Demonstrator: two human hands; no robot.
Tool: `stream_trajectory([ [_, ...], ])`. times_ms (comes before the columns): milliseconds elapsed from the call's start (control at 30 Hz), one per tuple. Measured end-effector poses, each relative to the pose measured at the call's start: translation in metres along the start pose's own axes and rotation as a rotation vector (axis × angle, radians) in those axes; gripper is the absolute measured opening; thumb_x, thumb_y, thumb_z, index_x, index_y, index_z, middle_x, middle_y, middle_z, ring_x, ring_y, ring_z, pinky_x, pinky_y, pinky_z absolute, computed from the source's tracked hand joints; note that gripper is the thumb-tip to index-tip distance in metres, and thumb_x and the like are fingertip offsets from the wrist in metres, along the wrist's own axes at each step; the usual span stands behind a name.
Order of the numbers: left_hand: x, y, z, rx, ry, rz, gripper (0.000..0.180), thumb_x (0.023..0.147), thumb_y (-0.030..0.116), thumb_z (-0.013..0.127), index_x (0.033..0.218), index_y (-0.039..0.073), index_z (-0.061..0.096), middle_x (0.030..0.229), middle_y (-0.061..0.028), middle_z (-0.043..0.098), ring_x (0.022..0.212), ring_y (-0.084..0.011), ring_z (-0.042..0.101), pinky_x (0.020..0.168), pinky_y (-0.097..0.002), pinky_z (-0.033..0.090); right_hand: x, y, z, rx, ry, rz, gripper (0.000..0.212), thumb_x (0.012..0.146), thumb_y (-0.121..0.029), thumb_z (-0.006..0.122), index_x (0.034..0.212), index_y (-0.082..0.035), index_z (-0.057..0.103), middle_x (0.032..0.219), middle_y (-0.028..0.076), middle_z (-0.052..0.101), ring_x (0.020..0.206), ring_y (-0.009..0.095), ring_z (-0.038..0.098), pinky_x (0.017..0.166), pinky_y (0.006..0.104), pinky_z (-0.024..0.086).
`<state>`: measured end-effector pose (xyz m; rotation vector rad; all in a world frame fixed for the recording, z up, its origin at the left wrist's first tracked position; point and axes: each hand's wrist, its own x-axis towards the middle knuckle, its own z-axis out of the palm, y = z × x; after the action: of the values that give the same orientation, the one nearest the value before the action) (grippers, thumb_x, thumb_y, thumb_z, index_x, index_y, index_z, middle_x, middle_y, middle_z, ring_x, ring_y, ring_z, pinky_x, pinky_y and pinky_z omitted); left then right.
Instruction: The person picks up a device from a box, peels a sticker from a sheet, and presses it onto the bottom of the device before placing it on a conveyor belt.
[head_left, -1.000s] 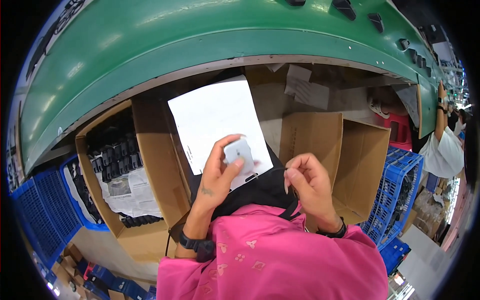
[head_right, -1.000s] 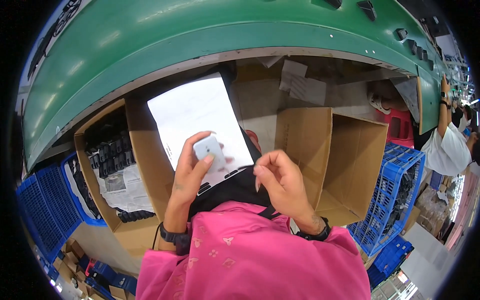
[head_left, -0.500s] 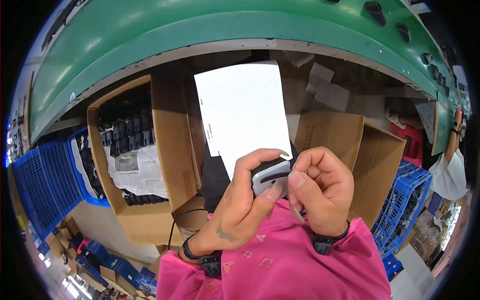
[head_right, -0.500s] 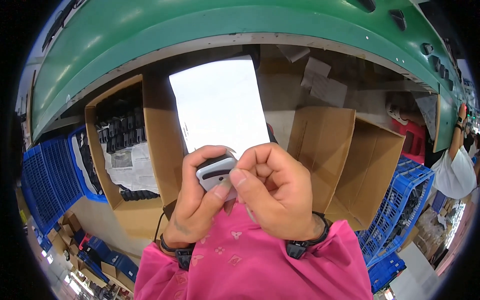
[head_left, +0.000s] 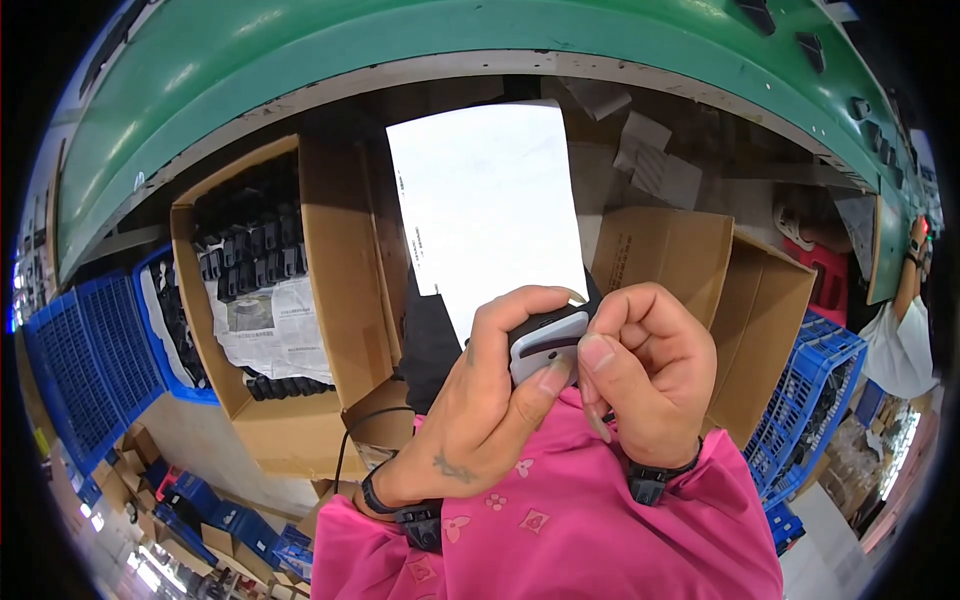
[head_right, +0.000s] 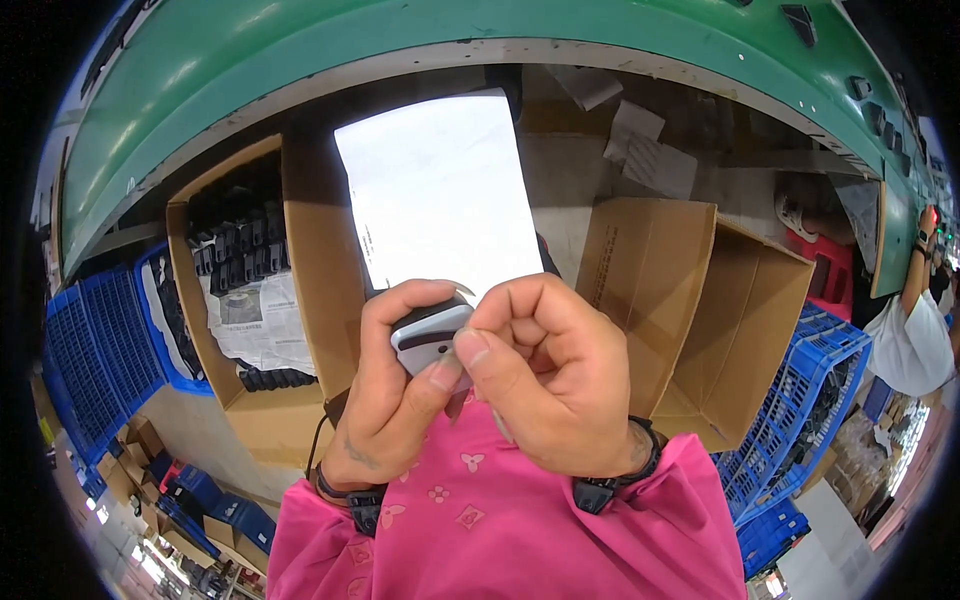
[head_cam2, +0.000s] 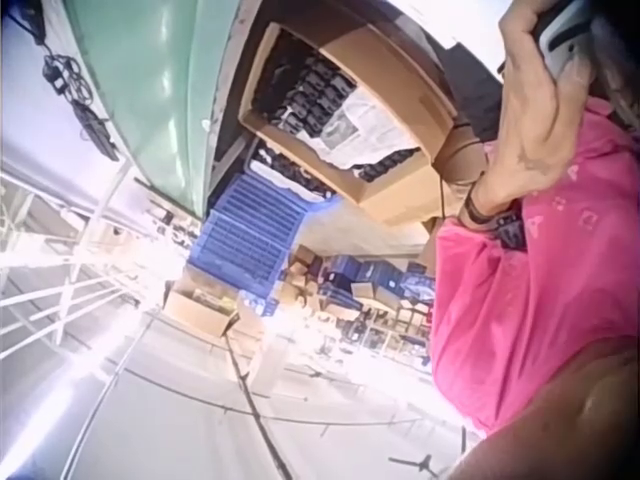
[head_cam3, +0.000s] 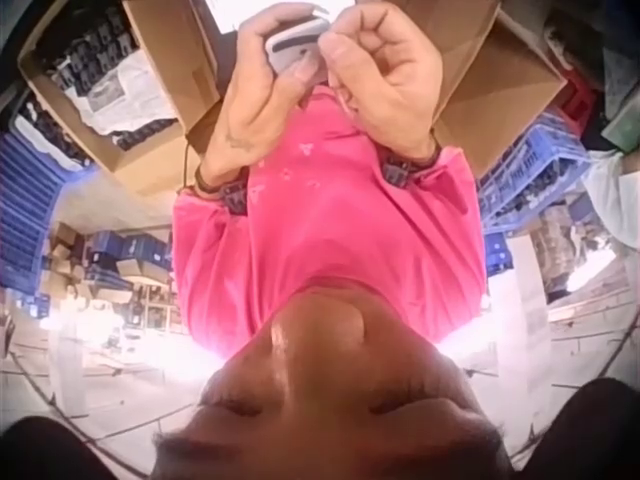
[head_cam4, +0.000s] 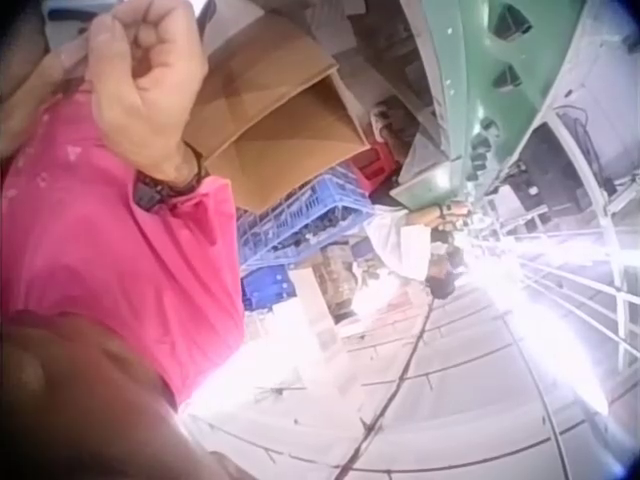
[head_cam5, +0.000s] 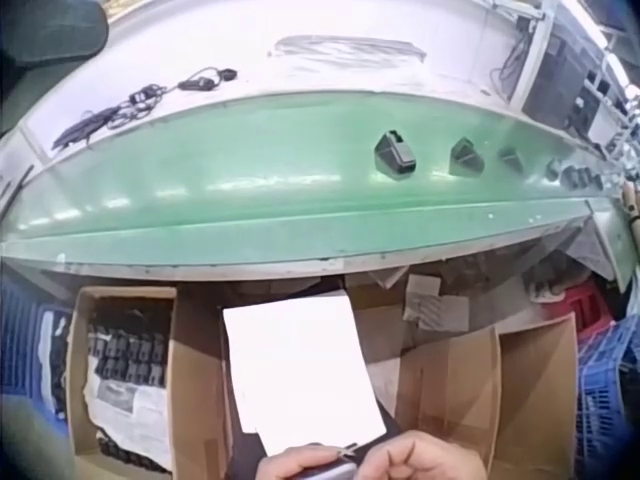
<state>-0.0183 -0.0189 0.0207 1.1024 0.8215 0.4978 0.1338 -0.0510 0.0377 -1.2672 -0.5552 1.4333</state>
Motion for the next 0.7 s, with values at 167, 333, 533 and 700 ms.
stream_trajectory([
  [167, -0.001, 0.0, 0.001, 0.019, 0.016, -0.006, 0.042, 0.096, 0.01, 0.047, 0.133, 0.001, 0.03, 0.115, -0.0188, 0.052, 0.104, -0.0253, 0.056, 0.09, -0.0344, 0.044, -0.001, 0.001, 0.0, 0.0, -0.003, -0.001, 0.01, 0.09, -0.004, 0.056, 0.092, 0.003, 0.048, 0.067, 0.003, 0.056, 0.05, 0.004, 0.047, 0.045, 0.017, 0.037],
  [333, -0.001, 0.001, 0.001, 0.037, 0.015, -0.007, 0.041, 0.096, 0.009, 0.047, 0.133, 0.001, 0.031, 0.115, -0.0182, 0.053, 0.102, -0.0242, 0.057, 0.089, -0.0339, 0.044, 0.0, 0.004, 0.0, 0.014, 0.0, -0.01, 0.01, 0.09, -0.003, 0.057, 0.093, 0.003, 0.049, 0.069, 0.004, 0.056, 0.05, 0.004, 0.047, 0.046, 0.0173, 0.037],
  [533, -0.002, 0.003, 0.0, 0.047, 0.03, -0.048, 0.041, 0.095, 0.009, 0.048, 0.132, 0.001, 0.033, 0.112, -0.0162, 0.052, 0.097, -0.022, 0.056, 0.087, -0.0326, 0.044, 0.001, 0.008, -0.003, -0.031, -0.016, -0.024, 0.01, 0.09, -0.003, 0.057, 0.093, 0.003, 0.049, 0.071, 0.004, 0.057, 0.051, 0.004, 0.047, 0.046, 0.017, 0.037],
  [700, -0.001, -0.001, 0.001, 0.072, 0.052, -0.042, 0.042, 0.094, 0.007, 0.049, 0.132, 0.001, 0.034, 0.115, -0.0158, 0.049, 0.096, -0.0212, 0.055, 0.085, -0.0316, 0.045, 0.002, 0.011, -0.003, -0.047, -0.012, -0.039, 0.009, 0.091, -0.001, 0.056, 0.093, 0.003, 0.049, 0.071, 0.003, 0.057, 0.051, 0.002, 0.047, 0.046, 0.0167, 0.036],
])
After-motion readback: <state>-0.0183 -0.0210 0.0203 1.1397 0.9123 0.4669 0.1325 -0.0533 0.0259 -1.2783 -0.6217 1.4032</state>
